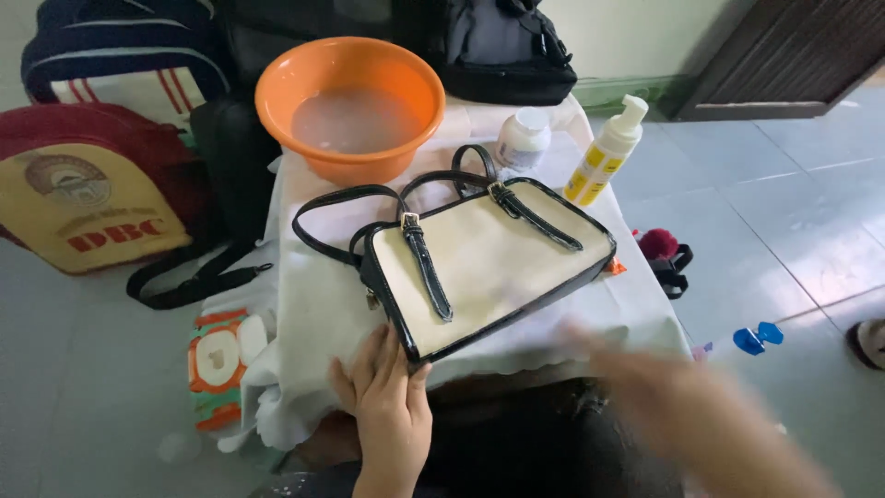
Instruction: Cleaning a leather handbag using a toothbrush and a cleaning cloth.
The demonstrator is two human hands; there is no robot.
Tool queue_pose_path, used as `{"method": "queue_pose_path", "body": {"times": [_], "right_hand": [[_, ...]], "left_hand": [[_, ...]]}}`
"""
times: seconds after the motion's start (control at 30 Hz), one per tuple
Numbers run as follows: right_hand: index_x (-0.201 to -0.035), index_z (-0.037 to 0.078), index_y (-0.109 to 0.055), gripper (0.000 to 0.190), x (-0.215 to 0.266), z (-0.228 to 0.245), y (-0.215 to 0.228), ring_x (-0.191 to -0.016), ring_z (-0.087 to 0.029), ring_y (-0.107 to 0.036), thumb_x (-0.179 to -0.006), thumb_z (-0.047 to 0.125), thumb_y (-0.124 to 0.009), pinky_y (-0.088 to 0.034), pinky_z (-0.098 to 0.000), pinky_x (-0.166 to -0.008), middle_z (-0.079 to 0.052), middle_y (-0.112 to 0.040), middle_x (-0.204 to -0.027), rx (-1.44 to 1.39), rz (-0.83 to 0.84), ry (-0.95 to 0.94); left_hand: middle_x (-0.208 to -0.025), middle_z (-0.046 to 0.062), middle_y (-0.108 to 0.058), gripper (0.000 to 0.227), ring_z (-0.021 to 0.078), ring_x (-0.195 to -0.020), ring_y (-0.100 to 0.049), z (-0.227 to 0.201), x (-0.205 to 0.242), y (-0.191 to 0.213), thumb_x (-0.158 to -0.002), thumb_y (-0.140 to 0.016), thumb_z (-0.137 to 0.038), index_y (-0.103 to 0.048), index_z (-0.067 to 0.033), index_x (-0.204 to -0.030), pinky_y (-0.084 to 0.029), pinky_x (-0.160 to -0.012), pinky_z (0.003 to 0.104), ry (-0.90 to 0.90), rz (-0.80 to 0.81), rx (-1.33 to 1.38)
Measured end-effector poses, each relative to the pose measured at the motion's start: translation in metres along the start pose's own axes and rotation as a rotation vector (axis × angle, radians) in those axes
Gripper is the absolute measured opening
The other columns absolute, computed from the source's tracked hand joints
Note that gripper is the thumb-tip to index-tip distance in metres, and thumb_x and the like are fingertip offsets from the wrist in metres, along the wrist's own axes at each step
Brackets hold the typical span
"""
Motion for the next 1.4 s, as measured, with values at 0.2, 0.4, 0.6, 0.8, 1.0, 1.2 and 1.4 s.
{"method": "queue_pose_path", "body": {"times": [0.2, 0.4, 0.6, 0.8, 1.0, 1.2, 1.4], "right_hand": [[-0.152, 0.054, -0.041, 0.055, -0.032, -0.043, 0.058, -0.074, -0.016, -0.081, -0.101, 0.036, -0.049, -0.066, -0.0305, -0.08, 0.004, -0.083, -0.101, -0.052, -0.235, -0.069], [-0.144, 0.044, -0.054, 0.042, -0.026, -0.038, 0.085, -0.052, -0.017, -0.079, -0.105, 0.032, -0.048, -0.06, -0.0314, -0.062, -0.005, -0.084, -0.079, 0.03, -0.323, -0.081], [-0.163, 0.015, -0.012, 0.075, -0.045, -0.032, 0.026, -0.06, -0.006, -0.074, -0.098, 0.036, -0.043, -0.066, -0.0233, -0.059, -0.001, -0.067, -0.112, 0.681, -0.277, 0.369], [-0.164, 0.028, -0.015, 0.07, -0.042, 0.011, 0.068, -0.054, -0.02, -0.068, -0.099, 0.03, -0.043, -0.058, -0.0359, -0.051, -0.007, -0.071, -0.073, 0.467, -0.285, 0.259], [-0.165, 0.043, -0.006, 0.073, -0.022, 0.053, 0.113, -0.08, -0.017, -0.077, -0.105, 0.026, -0.043, -0.069, -0.0278, -0.072, -0.012, -0.072, -0.101, 0.461, -0.001, 0.167], [-0.159, 0.047, -0.017, 0.053, -0.046, -0.01, 0.099, -0.071, -0.012, -0.08, -0.108, 0.041, -0.028, -0.068, -0.0296, -0.065, -0.002, -0.079, -0.083, 0.417, -0.089, 0.026], [-0.15, 0.05, -0.042, 0.049, -0.013, -0.038, 0.062, -0.09, -0.012, -0.083, -0.102, 0.039, -0.043, -0.069, -0.0285, -0.082, 0.013, -0.079, -0.111, 0.078, -0.307, -0.063]], "left_hand": [[-0.142, 0.012, -0.063, 0.039, 0.0293, -0.139, -0.047, 0.008, 0.002, -0.005, -0.091, -0.062, -0.017, -0.067, -0.0016, -0.126, -0.005, -0.117, 0.061, 0.052, 0.048, 0.004], [-0.142, 0.012, -0.062, 0.043, 0.0321, -0.14, -0.045, 0.008, -0.001, -0.009, -0.09, -0.06, -0.015, -0.065, -0.0036, -0.131, -0.006, -0.115, 0.067, 0.084, 0.114, 0.016], [-0.14, 0.01, -0.064, 0.04, 0.0312, -0.142, -0.043, 0.008, 0.006, -0.007, -0.091, -0.062, -0.016, -0.066, -0.0048, -0.129, -0.001, -0.117, 0.065, 0.07, 0.099, -0.022], [-0.137, 0.012, -0.065, 0.04, 0.0309, -0.139, -0.048, 0.01, 0.004, -0.01, -0.087, -0.065, -0.016, -0.068, -0.0041, -0.126, -0.009, -0.115, 0.067, 0.052, 0.082, -0.044], [-0.138, 0.009, -0.065, 0.045, 0.0311, -0.137, -0.051, 0.004, 0.002, -0.005, -0.089, -0.065, -0.016, -0.064, -0.0069, -0.133, -0.009, -0.116, 0.067, 0.056, 0.045, -0.038], [-0.141, 0.009, -0.063, 0.043, 0.0322, -0.138, -0.048, 0.007, 0.006, -0.008, -0.088, -0.063, -0.016, -0.065, -0.007, -0.13, -0.009, -0.112, 0.071, 0.09, 0.13, -0.04], [-0.139, 0.012, -0.065, 0.04, 0.0319, -0.141, -0.045, 0.008, 0.003, -0.007, -0.088, -0.062, -0.013, -0.067, -0.002, -0.126, -0.006, -0.116, 0.067, 0.072, 0.072, -0.001]]}}
Point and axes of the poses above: each hand's wrist, its own x-axis away from the middle knuckle, its own y-axis out of the back of the hand, z = x × y, the point moved 8 cm from there along -x, towards the middle knuckle
